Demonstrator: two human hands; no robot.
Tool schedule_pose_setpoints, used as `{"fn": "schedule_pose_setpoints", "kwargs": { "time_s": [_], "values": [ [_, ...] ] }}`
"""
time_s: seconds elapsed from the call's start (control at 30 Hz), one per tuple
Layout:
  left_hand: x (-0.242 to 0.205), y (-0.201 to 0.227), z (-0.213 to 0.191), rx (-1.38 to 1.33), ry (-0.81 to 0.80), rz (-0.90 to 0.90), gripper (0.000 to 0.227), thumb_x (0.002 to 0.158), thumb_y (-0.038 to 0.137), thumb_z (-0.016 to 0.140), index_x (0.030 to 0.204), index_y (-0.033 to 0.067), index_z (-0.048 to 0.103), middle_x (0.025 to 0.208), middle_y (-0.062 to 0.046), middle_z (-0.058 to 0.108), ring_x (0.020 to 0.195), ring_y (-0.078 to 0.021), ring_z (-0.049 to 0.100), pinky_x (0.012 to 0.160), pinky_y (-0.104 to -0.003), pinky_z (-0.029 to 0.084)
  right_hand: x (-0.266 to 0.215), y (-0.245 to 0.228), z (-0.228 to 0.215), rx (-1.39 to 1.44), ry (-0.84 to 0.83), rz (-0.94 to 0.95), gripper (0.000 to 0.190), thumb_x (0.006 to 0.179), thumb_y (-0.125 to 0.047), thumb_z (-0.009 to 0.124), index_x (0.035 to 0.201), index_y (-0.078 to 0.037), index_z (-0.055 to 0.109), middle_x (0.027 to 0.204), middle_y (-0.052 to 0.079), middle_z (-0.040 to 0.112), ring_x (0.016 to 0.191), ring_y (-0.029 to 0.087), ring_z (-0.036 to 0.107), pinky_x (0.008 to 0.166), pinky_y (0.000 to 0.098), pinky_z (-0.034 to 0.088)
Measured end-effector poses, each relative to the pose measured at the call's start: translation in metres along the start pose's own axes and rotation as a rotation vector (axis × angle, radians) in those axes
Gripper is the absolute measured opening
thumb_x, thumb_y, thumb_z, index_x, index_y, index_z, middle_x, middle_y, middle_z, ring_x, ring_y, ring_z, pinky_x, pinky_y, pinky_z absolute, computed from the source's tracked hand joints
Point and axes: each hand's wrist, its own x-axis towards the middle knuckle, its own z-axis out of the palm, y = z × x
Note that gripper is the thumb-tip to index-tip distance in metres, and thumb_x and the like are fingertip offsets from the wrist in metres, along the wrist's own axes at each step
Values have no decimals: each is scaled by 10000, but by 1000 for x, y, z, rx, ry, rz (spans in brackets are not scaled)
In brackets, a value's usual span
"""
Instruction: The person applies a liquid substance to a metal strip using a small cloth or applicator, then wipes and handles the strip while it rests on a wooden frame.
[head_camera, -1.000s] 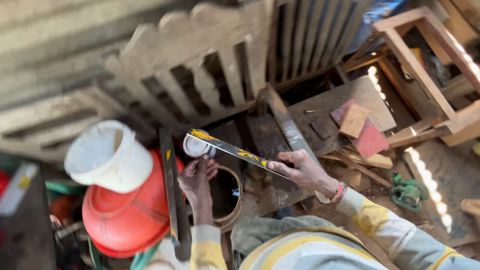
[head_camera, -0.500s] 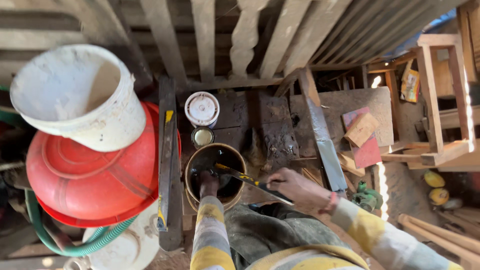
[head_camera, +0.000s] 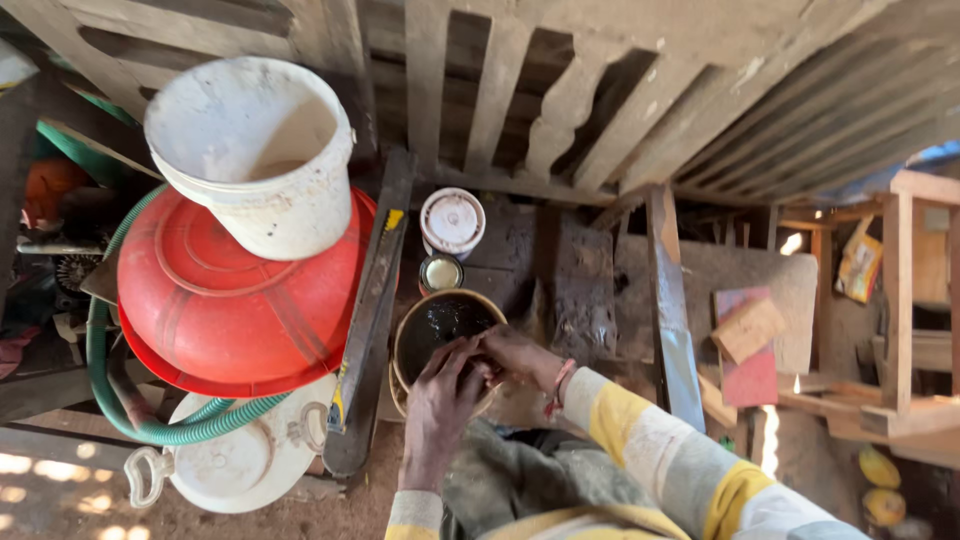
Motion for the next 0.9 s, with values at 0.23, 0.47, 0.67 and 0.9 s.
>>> {"fn": "schedule_pose_setpoints", "kwargs": {
  "time_s": [0.23, 0.47, 0.67, 0.9],
  "values": [
    [14, -19, -23, -68, 257, -57, 230, 973, 155, 645, 1161, 59, 734, 1120, -152, 745, 986, -326, 736, 824, -402, 589, 113, 67, -12, -34, 329, 158, 186, 1009, -246, 545, 1009, -134, 693, 978, 60, 751, 877, 224, 705, 795, 414, 571],
    [13, -24, -38, -56, 299, -54, 199, 940, 157, 716, 1086, 24, 740, 1041, -176, 764, 885, -316, 755, 759, -385, 592, 159, 105, -10, 249, 353, 126, 292, 1036, -260, 461, 1031, -53, 668, 869, 114, 706, 742, 270, 693, 709, 453, 593],
    [23, -23, -16, -84, 355, -42, 172, 890, 164, 759, 1004, 36, 755, 915, -162, 770, 773, -289, 779, 672, -364, 600, 18, -34, -1, 291, 153, -28, 267, 1025, -217, 538, 1108, 0, 672, 951, 109, 722, 823, 240, 714, 775, 410, 622],
    [39, -19, 18, 89, 302, 94, 39, 854, 69, 741, 840, 33, 740, 803, -187, 741, 727, -331, 741, 633, -409, 571, -110, -144, 66, -271, 55, -298, 364, 1003, -236, 562, 1236, 10, 694, 1171, 73, 761, 1073, 131, 726, 917, 308, 601]
  ]
}}
